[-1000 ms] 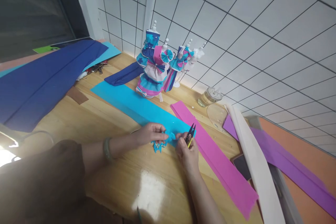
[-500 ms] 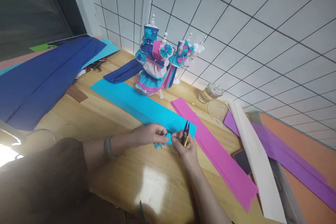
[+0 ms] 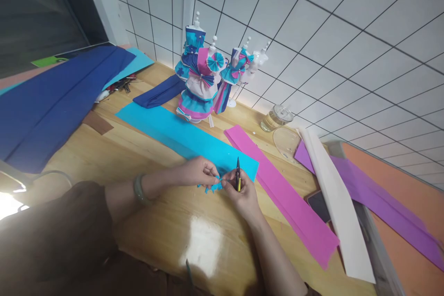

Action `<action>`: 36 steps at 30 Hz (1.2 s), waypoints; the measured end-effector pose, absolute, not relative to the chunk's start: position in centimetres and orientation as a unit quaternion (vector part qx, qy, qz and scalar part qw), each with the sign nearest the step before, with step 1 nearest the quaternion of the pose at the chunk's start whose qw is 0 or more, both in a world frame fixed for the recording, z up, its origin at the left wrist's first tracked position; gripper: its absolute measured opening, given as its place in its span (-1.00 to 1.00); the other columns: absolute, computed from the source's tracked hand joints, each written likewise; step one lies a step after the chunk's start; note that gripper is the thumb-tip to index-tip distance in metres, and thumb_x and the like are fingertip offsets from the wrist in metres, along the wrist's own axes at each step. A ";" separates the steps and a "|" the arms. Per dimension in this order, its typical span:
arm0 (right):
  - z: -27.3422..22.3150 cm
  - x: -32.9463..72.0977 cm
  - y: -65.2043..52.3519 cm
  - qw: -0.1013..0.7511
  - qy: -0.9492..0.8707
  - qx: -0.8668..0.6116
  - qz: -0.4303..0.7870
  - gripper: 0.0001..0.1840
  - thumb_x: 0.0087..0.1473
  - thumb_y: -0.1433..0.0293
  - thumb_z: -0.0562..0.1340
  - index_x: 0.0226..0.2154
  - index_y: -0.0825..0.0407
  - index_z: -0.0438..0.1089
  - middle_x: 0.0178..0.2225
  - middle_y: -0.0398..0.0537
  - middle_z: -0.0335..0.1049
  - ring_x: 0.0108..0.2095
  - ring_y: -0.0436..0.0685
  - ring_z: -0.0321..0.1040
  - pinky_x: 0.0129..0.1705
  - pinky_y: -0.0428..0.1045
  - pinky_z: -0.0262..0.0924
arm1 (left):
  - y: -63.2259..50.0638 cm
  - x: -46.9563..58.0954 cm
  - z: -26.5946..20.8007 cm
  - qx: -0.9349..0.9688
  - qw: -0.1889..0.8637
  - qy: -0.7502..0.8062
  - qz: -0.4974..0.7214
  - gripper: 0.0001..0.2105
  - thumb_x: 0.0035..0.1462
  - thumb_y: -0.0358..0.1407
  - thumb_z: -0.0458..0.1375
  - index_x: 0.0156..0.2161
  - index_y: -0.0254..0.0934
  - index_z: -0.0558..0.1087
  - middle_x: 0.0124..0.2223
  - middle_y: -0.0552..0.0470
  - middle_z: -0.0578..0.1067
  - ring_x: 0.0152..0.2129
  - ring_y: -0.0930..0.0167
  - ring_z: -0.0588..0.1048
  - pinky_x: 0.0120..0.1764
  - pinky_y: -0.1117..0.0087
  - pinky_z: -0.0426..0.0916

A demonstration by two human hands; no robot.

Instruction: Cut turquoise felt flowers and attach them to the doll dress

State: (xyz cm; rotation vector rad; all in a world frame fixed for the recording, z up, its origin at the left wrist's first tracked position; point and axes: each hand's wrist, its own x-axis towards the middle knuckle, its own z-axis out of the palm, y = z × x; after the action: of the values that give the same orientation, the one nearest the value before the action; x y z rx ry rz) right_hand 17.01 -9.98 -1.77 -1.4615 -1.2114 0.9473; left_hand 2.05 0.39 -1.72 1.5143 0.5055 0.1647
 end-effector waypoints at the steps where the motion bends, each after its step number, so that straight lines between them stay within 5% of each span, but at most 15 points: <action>1: -1.8 17.0 -10.0 0.485 -0.502 -0.602 0.389 -0.82 -0.06 0.37 0.22 -0.45 0.02 0.16 -0.45 -0.14 0.27 -0.41 0.03 0.20 -0.36 -0.07 0.09 | 0.4 2.0 -1.8 0.683 0.689 0.230 0.074 -0.76 -0.06 -0.18 0.14 -0.43 -0.37 0.43 -0.56 0.03 0.46 -0.64 0.53 0.39 -0.58 0.56 0.23; 15: -1.8 17.8 -10.0 0.485 -0.472 -0.602 0.424 -0.82 -0.09 0.35 0.24 -0.44 0.02 0.19 -0.42 -0.15 0.28 -0.45 0.00 0.16 -0.45 -0.10 0.01 | 1.1 2.1 -2.0 0.611 0.747 0.251 0.077 -0.78 -0.11 -0.18 0.18 -0.47 -0.36 0.40 -0.57 0.06 0.43 -0.65 0.52 0.38 -0.61 0.55 0.23; 21: -1.8 17.6 -10.0 0.506 -0.443 -0.595 0.440 -0.75 -0.10 0.27 0.26 -0.46 0.02 0.18 -0.47 -0.18 0.27 -0.62 -0.08 0.03 -0.61 -0.13 -0.11 | 0.9 2.2 -2.2 0.531 0.803 0.255 0.092 -0.78 -0.12 -0.22 0.21 -0.43 -0.37 0.40 -0.51 0.03 0.46 -0.61 0.53 0.39 -0.53 0.53 0.26; 28: -1.4 16.4 -10.5 0.536 -0.406 -0.481 0.562 -0.55 0.06 0.01 -0.03 -0.43 0.06 0.23 -0.65 -0.17 0.28 -0.81 -0.14 -0.17 -0.73 -0.12 -0.23 | 1.1 2.4 -2.6 0.349 0.881 0.249 0.199 -0.84 -0.15 -0.35 0.26 -0.42 -0.39 0.40 -0.52 0.06 0.42 -0.56 0.52 0.40 -0.44 0.50 0.28; 36: -1.7 15.3 -10.7 0.498 -0.389 -0.490 0.601 -0.51 0.09 0.01 -0.08 -0.44 0.07 0.27 -0.81 -0.32 0.00 -0.82 -0.12 -0.20 -0.74 -0.14 -0.17 | 1.3 2.5 -2.4 0.314 0.885 0.240 0.246 -0.84 -0.14 -0.36 0.26 -0.41 -0.36 0.40 -0.49 0.07 0.43 -0.55 0.55 0.39 -0.45 0.54 0.24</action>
State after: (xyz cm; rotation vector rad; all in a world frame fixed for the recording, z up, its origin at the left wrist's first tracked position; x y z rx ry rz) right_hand 15.28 -10.72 -1.66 -1.1847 -0.9403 1.4540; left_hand 2.47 1.31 -2.42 0.6523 0.4989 0.5109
